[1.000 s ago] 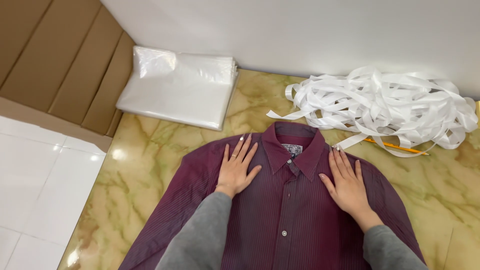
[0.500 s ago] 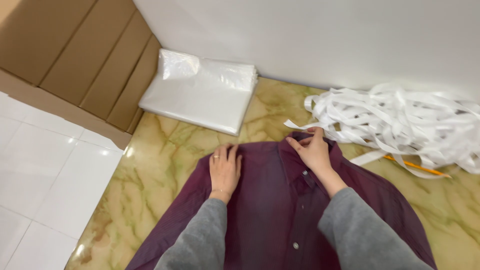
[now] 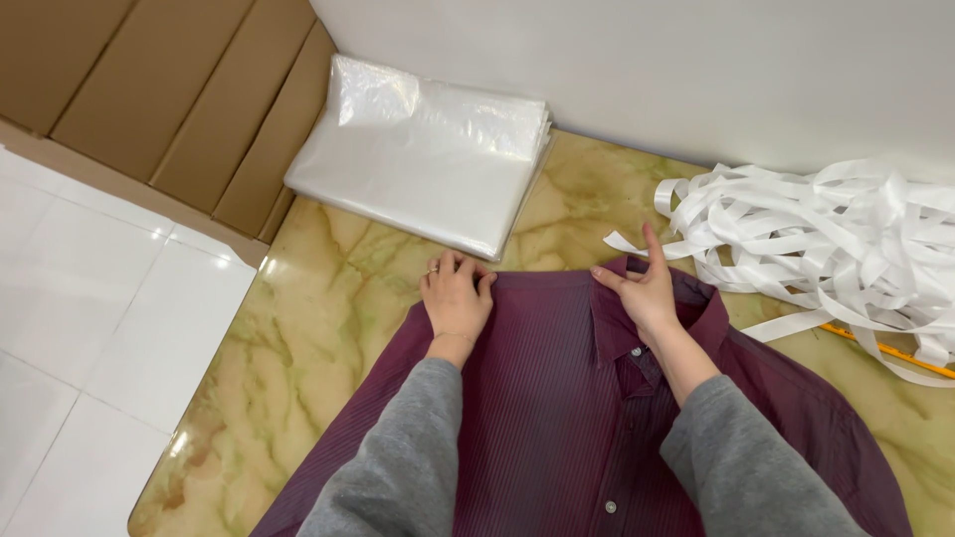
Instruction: The person handles a stack of cardboard boxes and plastic wrapping on a marble countertop. They then take a maroon shirt from a clothing rack, lay it on the counter, and fold it by hand.
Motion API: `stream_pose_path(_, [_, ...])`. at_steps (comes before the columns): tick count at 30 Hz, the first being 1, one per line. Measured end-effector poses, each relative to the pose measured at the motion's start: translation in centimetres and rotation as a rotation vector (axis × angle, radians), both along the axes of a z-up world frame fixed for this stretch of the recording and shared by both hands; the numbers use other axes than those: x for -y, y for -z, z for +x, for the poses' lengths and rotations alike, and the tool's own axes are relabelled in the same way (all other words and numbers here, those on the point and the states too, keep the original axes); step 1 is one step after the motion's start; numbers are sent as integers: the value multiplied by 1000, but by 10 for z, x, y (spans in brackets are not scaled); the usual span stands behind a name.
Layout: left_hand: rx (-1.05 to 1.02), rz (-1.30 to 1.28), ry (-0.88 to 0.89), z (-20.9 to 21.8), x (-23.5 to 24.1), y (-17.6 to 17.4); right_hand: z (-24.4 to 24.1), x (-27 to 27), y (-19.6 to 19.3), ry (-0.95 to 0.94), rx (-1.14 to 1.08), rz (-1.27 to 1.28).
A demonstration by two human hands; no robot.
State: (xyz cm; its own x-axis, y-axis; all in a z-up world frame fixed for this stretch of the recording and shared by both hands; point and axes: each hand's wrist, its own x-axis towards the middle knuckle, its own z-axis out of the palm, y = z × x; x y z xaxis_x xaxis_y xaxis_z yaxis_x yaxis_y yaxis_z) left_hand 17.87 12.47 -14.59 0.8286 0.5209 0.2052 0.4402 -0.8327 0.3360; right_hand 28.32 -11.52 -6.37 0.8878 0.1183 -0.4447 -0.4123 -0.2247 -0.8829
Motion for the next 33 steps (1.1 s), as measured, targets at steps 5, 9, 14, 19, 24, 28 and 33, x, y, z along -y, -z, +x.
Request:
stream_pose_path(5, [65, 126, 114, -29, 55, -28, -6, 26, 4, -94, 178, -228])
stream_pose_path(9, [179, -35, 563, -70, 120, -79, -76, 65, -31, -86, 885, -418])
stream_pose_path(14, [-46, 108, 622, -51, 120, -25, -144, 147, 6, -218, 811, -719])
stream_pose_path(19, [-30, 143, 646, -25, 106, -19, -108, 232, 53, -349, 923, -1193])
stream_pose_path(24, [-111, 401, 401, -25, 126, 9, -79, 248, 49, -270, 522, -1183])
stream_pose_path(28, [-89, 216, 479, -110, 163, -39, -169, 195, 25, -242, 814, -1319])
stream_pose_path(33, [-173, 195, 465, -243, 139, -33, -291, 195, 31, -366, 741, -1249])
